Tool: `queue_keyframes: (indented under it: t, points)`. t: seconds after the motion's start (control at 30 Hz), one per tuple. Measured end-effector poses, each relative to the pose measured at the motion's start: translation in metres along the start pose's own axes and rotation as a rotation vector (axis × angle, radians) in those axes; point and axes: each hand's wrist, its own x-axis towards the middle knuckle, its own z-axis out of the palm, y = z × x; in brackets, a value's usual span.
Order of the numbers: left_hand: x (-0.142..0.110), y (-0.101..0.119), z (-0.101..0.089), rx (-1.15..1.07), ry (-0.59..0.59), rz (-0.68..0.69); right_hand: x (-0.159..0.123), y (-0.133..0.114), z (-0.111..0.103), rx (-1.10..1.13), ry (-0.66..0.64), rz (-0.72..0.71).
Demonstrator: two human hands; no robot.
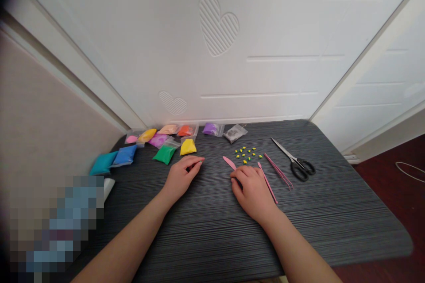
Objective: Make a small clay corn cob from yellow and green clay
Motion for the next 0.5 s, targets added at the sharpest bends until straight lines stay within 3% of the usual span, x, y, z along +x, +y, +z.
queue_keyframes:
  t: [0.5]
  points:
    - [-0.0007, 0.0069, -0.0010, 0.046, -0.010, -0.068, -0.0005, 0.0016, 0.0005, 0.000, -0.019, 0.011]
